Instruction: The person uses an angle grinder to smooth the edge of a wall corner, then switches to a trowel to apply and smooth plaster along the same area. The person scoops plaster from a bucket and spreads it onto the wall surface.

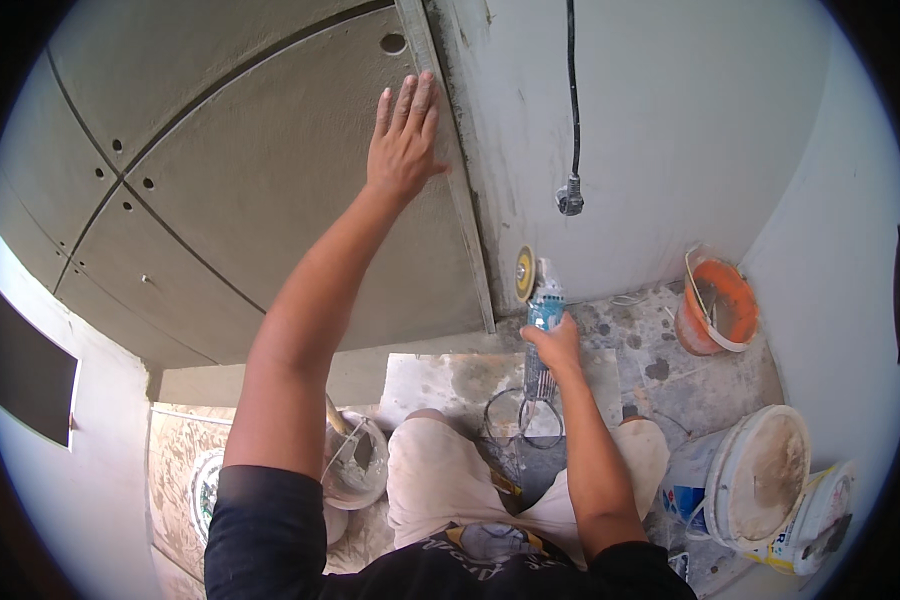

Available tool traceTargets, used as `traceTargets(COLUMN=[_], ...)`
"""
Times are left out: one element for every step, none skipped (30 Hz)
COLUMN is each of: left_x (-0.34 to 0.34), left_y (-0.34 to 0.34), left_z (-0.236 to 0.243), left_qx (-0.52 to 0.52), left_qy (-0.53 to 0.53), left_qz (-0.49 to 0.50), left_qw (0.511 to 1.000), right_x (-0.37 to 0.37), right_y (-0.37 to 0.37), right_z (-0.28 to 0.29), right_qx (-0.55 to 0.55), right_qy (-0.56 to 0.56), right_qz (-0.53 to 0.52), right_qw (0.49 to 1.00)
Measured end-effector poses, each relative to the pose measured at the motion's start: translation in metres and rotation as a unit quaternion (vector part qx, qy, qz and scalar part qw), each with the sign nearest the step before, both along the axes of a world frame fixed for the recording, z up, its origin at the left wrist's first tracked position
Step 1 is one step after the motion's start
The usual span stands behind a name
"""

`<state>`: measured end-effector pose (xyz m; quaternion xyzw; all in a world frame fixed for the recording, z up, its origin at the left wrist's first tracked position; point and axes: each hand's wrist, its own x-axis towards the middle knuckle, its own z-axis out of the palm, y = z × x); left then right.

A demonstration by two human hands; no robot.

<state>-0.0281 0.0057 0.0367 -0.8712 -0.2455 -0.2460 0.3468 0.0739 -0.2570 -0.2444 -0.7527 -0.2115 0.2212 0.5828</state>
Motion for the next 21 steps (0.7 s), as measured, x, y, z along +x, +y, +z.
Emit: traceTargets(left_x=[-0.002,-0.004,-0.008,-0.008,-0.010,-0.011,-0.009,-0.009,-0.009,-0.009,-0.009,-0.009,-0.008,-0.005,-0.004,-0.005,-0.006,-0.007,-0.008,-0.008,-0.008], left_y=[-0.001,0.000,0.003,0.007,0.009,0.009,0.007,0.006,0.003,0.003,0.004,0.006,0.008,0.009,0.006,0.004,0.004,0.002,0.002,0.004,0.005], left_z=[0.003,0.005,0.006,0.006,0.004,0.004,0.006,0.008,0.008,0.008,0.007,0.006,0.004,0.003,0.003,0.003,0.005,0.006,0.005,0.003,0.003], left_qx=[0.010,0.020,0.034,0.047,0.060,0.051,0.044,0.037,0.044,0.050,0.057,0.062,0.081,0.099,0.117,0.104,0.091,0.079,0.087,0.094,0.102], left_qy=[0.010,0.021,0.020,0.015,0.011,0.012,0.015,0.018,0.016,0.015,0.013,0.012,0.005,-0.002,-0.009,-0.005,0.000,0.006,0.007,0.008,0.009], left_qz=[0.003,0.005,-0.007,-0.022,-0.037,-0.035,-0.033,-0.031,-0.034,-0.039,-0.044,-0.047,-0.040,-0.032,-0.026,-0.032,-0.037,-0.045,-0.039,-0.033,-0.028], left_qw=[1.000,1.000,0.999,0.999,0.997,0.998,0.998,0.999,0.998,0.998,0.997,0.997,0.996,0.995,0.993,0.994,0.995,0.996,0.995,0.995,0.994], right_x=[-0.002,-0.004,-0.007,-0.006,-0.005,-0.004,-0.003,-0.003,-0.001,0.000,0.001,0.002,0.003,0.003,0.005,0.008,0.011,0.013,0.014,0.014,0.015], right_y=[0.005,0.010,0.015,0.018,0.021,0.027,0.033,0.038,0.040,0.044,0.049,0.052,0.056,0.060,0.063,0.066,0.070,0.072,0.074,0.075,0.076], right_z=[0.008,0.016,0.029,0.039,0.049,0.059,0.069,0.079,0.087,0.097,0.107,0.115,0.123,0.130,0.135,0.139,0.142,0.144,0.147,0.150,0.154], right_qx=[-0.013,-0.025,-0.028,-0.026,-0.025,-0.019,-0.014,-0.009,-0.009,-0.004,0.002,0.007,0.010,0.014,0.017,0.026,0.034,0.043,0.053,0.063,0.073], right_qy=[-0.032,-0.064,-0.068,-0.080,-0.092,-0.105,-0.113,-0.121,-0.131,-0.137,-0.143,-0.148,-0.155,-0.162,-0.169,-0.173,-0.177,-0.180,-0.180,-0.180,-0.181], right_qz=[0.006,0.012,0.022,0.021,0.019,0.020,0.021,0.022,0.019,0.022,0.025,0.030,0.033,0.036,0.038,0.040,0.042,0.044,0.045,0.047,0.048], right_qw=[0.999,0.998,0.997,0.996,0.995,0.994,0.993,0.992,0.991,0.990,0.989,0.989,0.987,0.986,0.985,0.984,0.983,0.982,0.981,0.981,0.980])
